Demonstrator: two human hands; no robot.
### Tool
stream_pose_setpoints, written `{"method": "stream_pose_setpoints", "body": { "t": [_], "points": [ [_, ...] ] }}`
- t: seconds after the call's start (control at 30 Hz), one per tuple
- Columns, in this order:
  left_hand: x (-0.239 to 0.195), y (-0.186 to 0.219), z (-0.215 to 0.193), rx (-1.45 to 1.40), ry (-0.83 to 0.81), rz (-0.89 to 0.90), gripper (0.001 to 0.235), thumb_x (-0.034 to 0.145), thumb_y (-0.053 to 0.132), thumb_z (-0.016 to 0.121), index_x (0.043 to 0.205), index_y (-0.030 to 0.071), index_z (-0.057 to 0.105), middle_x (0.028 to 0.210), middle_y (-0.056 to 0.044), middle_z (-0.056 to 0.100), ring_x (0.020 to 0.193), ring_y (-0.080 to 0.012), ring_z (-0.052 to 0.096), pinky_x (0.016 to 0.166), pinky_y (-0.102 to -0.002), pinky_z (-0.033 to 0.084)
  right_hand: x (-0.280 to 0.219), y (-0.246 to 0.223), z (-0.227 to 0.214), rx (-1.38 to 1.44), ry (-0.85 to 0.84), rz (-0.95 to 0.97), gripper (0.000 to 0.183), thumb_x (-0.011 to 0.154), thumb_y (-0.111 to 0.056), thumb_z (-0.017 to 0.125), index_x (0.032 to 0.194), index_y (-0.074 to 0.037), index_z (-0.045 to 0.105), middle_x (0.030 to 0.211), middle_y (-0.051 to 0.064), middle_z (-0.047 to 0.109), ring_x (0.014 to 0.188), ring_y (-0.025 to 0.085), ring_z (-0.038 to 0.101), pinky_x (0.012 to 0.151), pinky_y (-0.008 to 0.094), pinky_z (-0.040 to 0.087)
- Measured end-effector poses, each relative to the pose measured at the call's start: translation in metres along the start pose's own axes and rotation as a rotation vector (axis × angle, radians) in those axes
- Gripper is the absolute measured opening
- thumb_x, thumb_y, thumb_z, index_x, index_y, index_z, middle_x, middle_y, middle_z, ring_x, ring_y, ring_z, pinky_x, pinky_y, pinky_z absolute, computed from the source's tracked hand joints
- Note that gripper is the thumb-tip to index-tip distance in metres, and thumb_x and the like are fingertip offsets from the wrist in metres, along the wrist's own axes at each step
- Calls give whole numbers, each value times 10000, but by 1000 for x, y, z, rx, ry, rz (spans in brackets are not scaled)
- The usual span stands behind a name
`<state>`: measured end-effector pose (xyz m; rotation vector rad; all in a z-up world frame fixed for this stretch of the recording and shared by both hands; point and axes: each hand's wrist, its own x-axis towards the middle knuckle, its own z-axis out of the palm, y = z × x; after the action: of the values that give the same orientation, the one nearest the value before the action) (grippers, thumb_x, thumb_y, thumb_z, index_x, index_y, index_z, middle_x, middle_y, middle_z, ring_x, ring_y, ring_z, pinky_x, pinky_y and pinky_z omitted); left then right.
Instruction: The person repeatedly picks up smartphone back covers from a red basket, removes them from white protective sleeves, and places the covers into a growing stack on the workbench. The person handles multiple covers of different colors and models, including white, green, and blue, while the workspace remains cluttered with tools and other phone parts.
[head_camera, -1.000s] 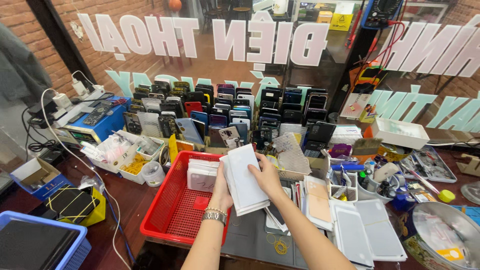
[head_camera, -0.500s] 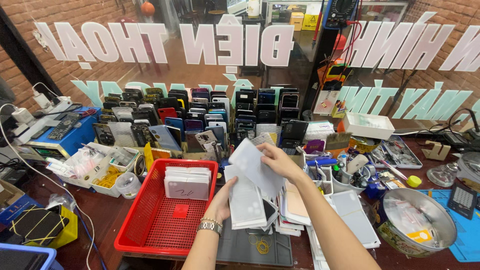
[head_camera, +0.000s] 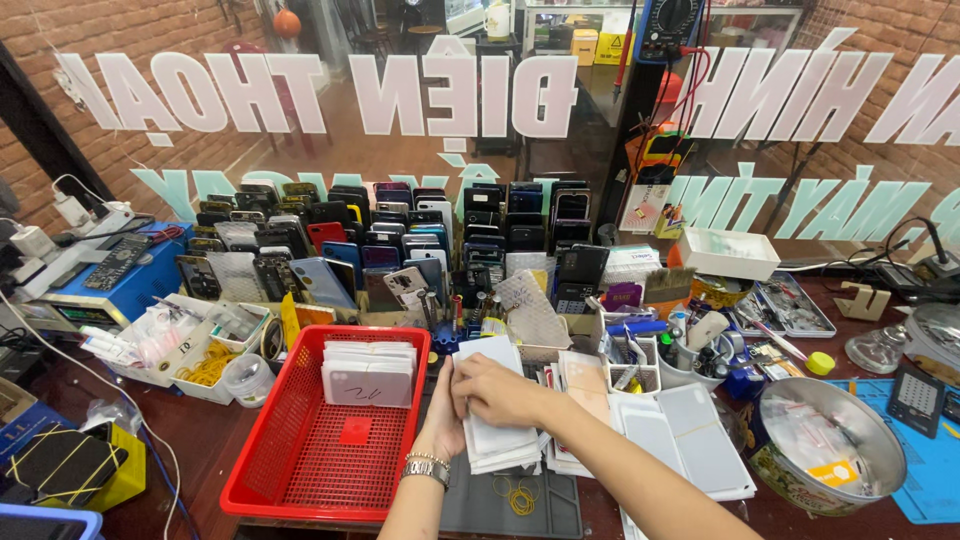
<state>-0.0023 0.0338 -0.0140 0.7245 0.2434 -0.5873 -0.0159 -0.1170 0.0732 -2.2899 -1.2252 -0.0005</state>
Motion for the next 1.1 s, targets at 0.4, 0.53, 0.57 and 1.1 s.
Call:
{"method": "stream_pose_setpoints", "body": {
  "t": [0.4, 0.53, 0.57, 1.1],
  "points": [
    [31, -18, 16, 111, 128, 180, 701, 862, 518, 684, 1416, 106, 564, 1370, -84, 667, 1225, -252, 650, 998, -422, 534, -29, 70, 28, 1049, 417, 854, 678, 876, -317, 721, 1452, -103, 434, 1314, 123, 644, 1152, 215, 649, 944, 389, 553],
    [31, -22, 15, 215, 191, 191, 744, 824, 530, 720, 1450, 172, 536, 1441, -71, 615, 1278, -250, 611, 1022, -490, 510, -30, 75, 37, 796, 434, 813, 703, 781, -276, 757, 1384, -32, 491, 1293, 184, 692, 1134, 298, 710, 918, 423, 592],
    [29, -22, 16, 216, 184, 138, 759, 807, 549, 712, 1459, 206, 532, 1459, -66, 598, 1289, -250, 596, 1020, -518, 499, -30, 74, 39, 598, 414, 810, 737, 782, -282, 760, 1408, -31, 460, 1303, 209, 668, 1164, 325, 681, 953, 422, 561],
    [27, 11, 12, 71, 82, 86, 771, 716, 422, 830, 1352, 87, 549, 1281, -152, 624, 1148, -321, 634, 951, -514, 539, -30, 59, 14, 980, 327, 750, 801, 815, -403, 716, 1495, -63, 464, 1361, 181, 608, 1210, 267, 592, 1001, 407, 502]
  ]
}}
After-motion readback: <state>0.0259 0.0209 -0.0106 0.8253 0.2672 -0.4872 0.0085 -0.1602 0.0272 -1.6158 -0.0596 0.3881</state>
